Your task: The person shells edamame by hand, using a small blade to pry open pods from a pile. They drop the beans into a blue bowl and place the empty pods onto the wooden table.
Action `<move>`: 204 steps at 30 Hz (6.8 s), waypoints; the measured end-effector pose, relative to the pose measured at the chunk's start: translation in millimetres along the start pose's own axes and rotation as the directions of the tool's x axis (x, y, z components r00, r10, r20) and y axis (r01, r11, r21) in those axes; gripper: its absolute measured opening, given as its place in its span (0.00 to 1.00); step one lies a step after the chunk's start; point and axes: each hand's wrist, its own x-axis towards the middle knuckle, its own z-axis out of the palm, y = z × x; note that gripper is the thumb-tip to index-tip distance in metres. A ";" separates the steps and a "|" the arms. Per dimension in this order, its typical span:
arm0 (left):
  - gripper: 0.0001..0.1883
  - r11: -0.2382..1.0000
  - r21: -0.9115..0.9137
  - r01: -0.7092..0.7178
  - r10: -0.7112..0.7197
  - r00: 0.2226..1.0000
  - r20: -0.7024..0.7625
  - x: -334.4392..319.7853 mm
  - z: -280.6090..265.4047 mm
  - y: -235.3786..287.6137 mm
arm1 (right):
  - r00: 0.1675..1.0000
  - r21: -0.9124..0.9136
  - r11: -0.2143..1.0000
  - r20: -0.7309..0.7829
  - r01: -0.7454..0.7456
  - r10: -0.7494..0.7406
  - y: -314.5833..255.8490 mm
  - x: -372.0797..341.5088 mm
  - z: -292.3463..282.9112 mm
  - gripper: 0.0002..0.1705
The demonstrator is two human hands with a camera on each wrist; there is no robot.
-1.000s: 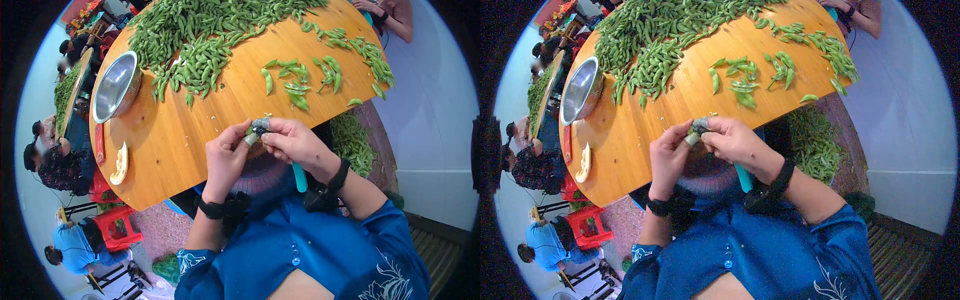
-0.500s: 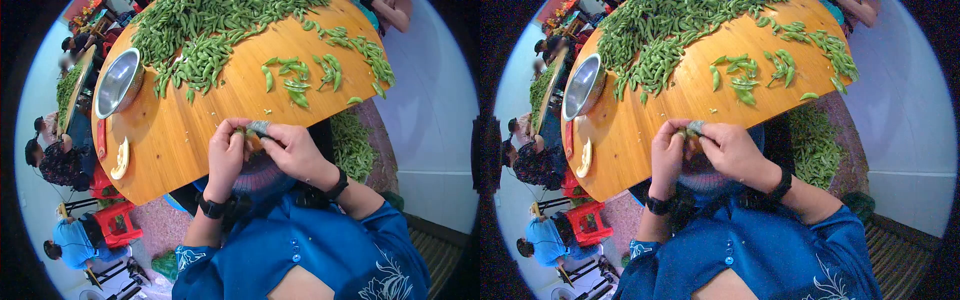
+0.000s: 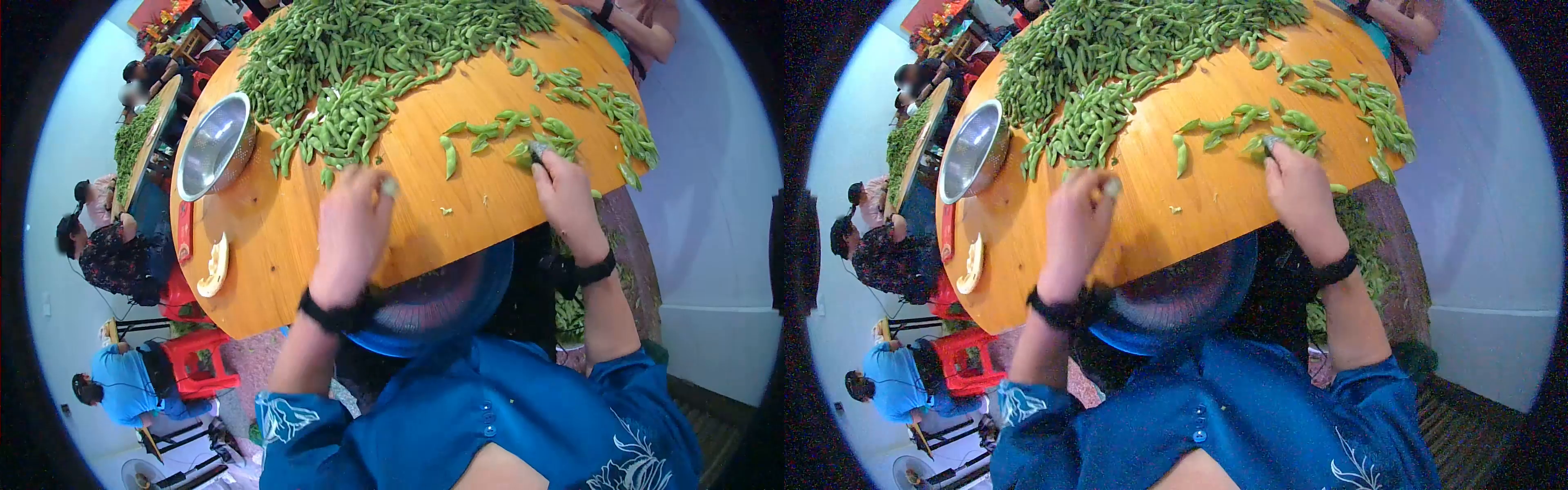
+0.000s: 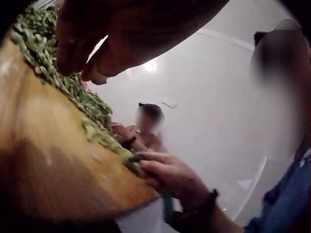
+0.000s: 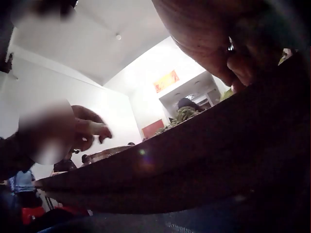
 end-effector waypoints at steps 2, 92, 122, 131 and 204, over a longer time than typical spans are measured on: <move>0.09 0.992 0.126 0.016 -0.008 0.998 -0.061 36.2 11.2 -21.3 | 1.000 0.037 0.999 0.001 0.024 -0.024 -7.9 -4.8 1.2 0.09; 0.09 -0.093 -0.974 0.208 -0.414 0.881 0.228 -45.6 30.1 -2.0 | 0.722 0.713 0.108 0.684 -0.692 0.109 -102.1 -19.3 28.6 0.11; 0.17 -0.160 -0.923 0.350 -0.323 0.865 0.384 -47.0 26.5 -6.4 | 0.718 0.614 0.398 0.664 -0.682 0.206 -106.9 -18.9 48.0 0.08; 0.13 -0.028 -0.846 0.533 -0.278 0.809 0.519 -42.2 19.1 4.6 | 0.995 0.410 0.911 0.104 -0.053 0.011 -111.6 -30.8 41.3 0.08; 0.19 0.852 -0.508 0.131 -0.047 0.983 0.175 -36.4 24.9 19.8 | 0.672 0.624 0.449 0.738 -0.640 -0.068 -79.1 -20.6 26.0 0.10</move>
